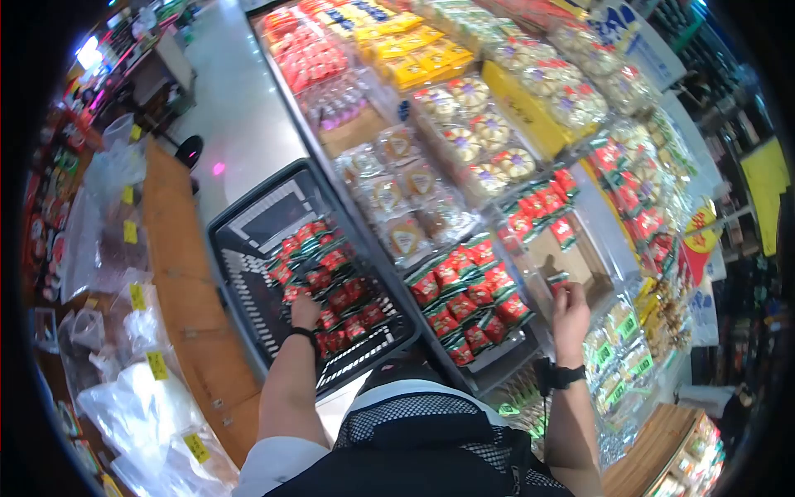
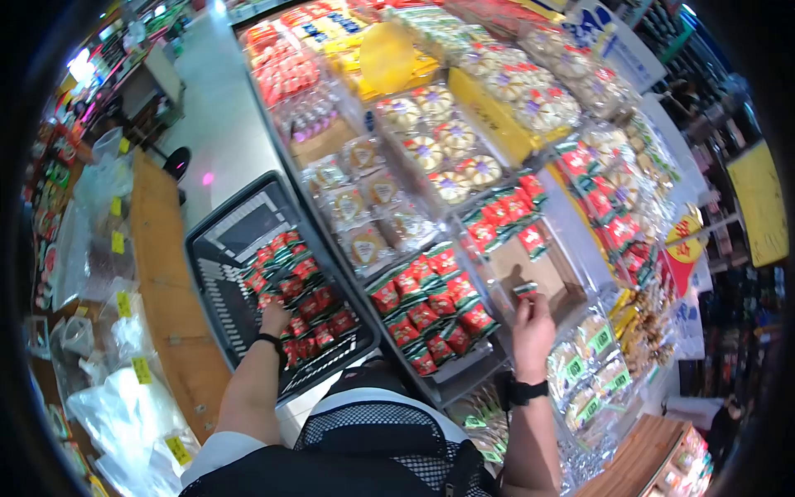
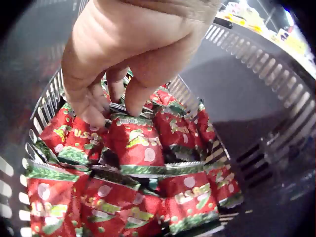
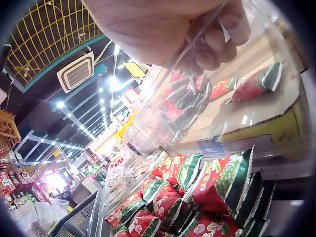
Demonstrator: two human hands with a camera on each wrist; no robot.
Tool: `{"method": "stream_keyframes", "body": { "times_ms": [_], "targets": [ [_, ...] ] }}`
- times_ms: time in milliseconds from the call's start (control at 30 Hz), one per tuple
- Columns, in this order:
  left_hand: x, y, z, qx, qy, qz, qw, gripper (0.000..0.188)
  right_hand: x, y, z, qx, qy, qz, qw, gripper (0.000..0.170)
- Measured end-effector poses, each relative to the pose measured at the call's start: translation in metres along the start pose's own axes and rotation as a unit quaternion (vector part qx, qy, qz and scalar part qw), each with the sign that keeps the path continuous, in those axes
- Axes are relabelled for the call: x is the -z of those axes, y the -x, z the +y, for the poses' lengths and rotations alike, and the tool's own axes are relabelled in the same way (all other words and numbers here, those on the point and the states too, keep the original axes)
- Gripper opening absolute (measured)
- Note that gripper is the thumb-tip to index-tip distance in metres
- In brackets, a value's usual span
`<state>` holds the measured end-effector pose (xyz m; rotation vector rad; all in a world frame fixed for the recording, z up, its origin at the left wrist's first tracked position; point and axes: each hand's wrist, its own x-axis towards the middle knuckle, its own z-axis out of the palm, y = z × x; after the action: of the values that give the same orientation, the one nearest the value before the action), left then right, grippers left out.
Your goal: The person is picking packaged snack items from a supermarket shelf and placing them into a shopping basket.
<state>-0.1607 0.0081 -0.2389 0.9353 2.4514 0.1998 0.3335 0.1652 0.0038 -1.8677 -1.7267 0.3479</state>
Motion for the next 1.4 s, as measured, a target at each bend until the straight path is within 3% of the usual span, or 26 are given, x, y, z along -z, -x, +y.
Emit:
{"method": "stream_keyframes", "body": {
  "times_ms": [67, 100, 133, 167, 233, 267, 300, 333, 367, 400, 500, 600, 667, 733, 767, 867, 933, 1033, 1100, 1133, 1167, 1200, 1267, 1300, 1367, 1400],
  "targets": [
    [0.000, -0.005, -0.005, -0.034, 0.020, -0.009, 0.999, 0.041, 0.000, 0.001, -0.001, 0.017, 0.020, 0.023, 0.999, 0.015],
    [0.007, -0.010, 0.008, 0.079, 0.018, -0.025, 0.996, 0.039, -0.003, 0.001, 0.004, 0.012, 0.009, 0.021, 1.000, 0.015],
    [0.012, -0.015, 0.007, 0.029, 0.025, 0.010, 0.999, 0.032, 0.000, 0.001, -0.001, 0.011, 0.006, 0.023, 1.000, 0.013],
    [0.028, -0.009, 0.022, 0.071, 0.086, 0.041, 0.993, 0.025, -0.001, 0.001, 0.001, 0.001, 0.007, 0.020, 1.000, 0.012],
    [0.016, -0.040, 0.002, 0.034, 0.185, 0.128, 0.974, 0.023, 0.000, -0.001, 0.002, -0.029, 0.015, -0.013, 0.999, 0.015],
    [0.035, -0.034, 0.021, -0.008, 0.191, 0.151, 0.970, 0.025, 0.007, -0.004, 0.005, -0.031, 0.022, -0.004, 0.999, 0.015],
    [0.034, -0.048, 0.019, -0.051, 0.232, 0.168, 0.957, 0.030, 0.011, -0.010, 0.007, -0.040, 0.000, -0.061, 0.997, 0.018],
    [0.039, -0.044, 0.035, -0.094, 0.288, 0.206, 0.931, 0.029, 0.014, -0.014, 0.007, -0.048, -0.022, -0.121, 0.991, 0.021],
    [0.050, -0.035, 0.060, -0.135, 0.342, 0.243, 0.898, 0.027, 0.019, -0.021, 0.004, -0.047, -0.021, -0.118, 0.992, 0.021],
    [0.063, -0.025, 0.085, -0.136, 0.342, 0.242, 0.898, 0.027, 0.029, -0.031, -0.003, -0.025, 0.056, -0.140, 0.988, 0.024],
    [0.099, 0.017, 0.161, -0.186, 0.435, 0.184, 0.862, 0.024, 0.040, -0.064, -0.012, -0.025, 0.172, -0.183, 0.968, 0.031],
    [0.116, 0.066, 0.223, -0.207, 0.488, 0.029, 0.848, 0.021, 0.038, -0.089, -0.009, -0.027, 0.251, -0.234, 0.939, 0.042],
    [0.108, 0.090, 0.252, -0.248, 0.527, -0.035, 0.812, 0.018, 0.027, -0.095, -0.010, -0.037, 0.275, -0.258, 0.925, 0.048],
    [0.109, 0.125, 0.283, -0.238, 0.531, -0.091, 0.808, 0.014, 0.016, -0.100, -0.001, -0.046, 0.292, -0.312, 0.903, 0.063],
    [0.101, 0.134, 0.292, -0.259, 0.537, -0.118, 0.794, 0.014, 0.013, -0.099, 0.002, -0.041, 0.295, -0.310, 0.903, 0.063],
    [0.094, 0.164, 0.318, -0.275, 0.535, -0.234, 0.764, 0.012, 0.007, -0.096, 0.010, -0.024, 0.272, -0.324, 0.906, 0.085],
    [0.092, 0.175, 0.330, -0.267, 0.542, -0.279, 0.746, 0.012, 0.004, -0.101, 0.018, -0.036, 0.253, -0.333, 0.908, 0.082],
    [0.087, 0.186, 0.345, -0.333, 0.509, -0.322, 0.726, 0.014, 0.009, -0.102, 0.021, -0.057, 0.194, -0.319, 0.926, 0.073],
    [0.080, 0.190, 0.351, -0.281, 0.561, -0.392, 0.673, 0.018, 0.018, -0.102, 0.011, -0.060, 0.154, -0.302, 0.939, 0.068],
    [0.079, 0.189, 0.351, -0.294, 0.553, -0.421, 0.657, 0.030, 0.032, -0.097, -0.007, -0.057, 0.044, -0.274, 0.959, 0.059],
    [0.077, 0.192, 0.352, -0.292, 0.552, -0.422, 0.657, 0.030, 0.045, -0.092, -0.022, -0.054, -0.066, -0.241, 0.967, 0.050],
    [0.075, 0.198, 0.353, -0.316, 0.562, -0.412, 0.644, 0.039, 0.054, -0.084, -0.037, -0.056, -0.066, -0.242, 0.966, 0.050],
    [0.085, 0.206, 0.358, -0.328, 0.546, -0.437, 0.635, 0.060, 0.059, -0.067, -0.060, -0.023, -0.276, -0.288, 0.917, 0.040],
    [0.087, 0.208, 0.360, -0.329, 0.544, -0.440, 0.634, 0.060, 0.054, -0.061, -0.061, -0.019, -0.297, -0.332, 0.895, 0.037],
    [0.090, 0.208, 0.361, -0.275, 0.582, -0.496, 0.583, 0.060, 0.053, -0.060, -0.069, -0.010, -0.284, -0.359, 0.889, 0.038],
    [0.087, 0.207, 0.361, -0.329, 0.593, -0.468, 0.566, 0.051, 0.052, -0.064, -0.070, 0.015, -0.235, -0.302, 0.924, 0.038]
  ]
}}
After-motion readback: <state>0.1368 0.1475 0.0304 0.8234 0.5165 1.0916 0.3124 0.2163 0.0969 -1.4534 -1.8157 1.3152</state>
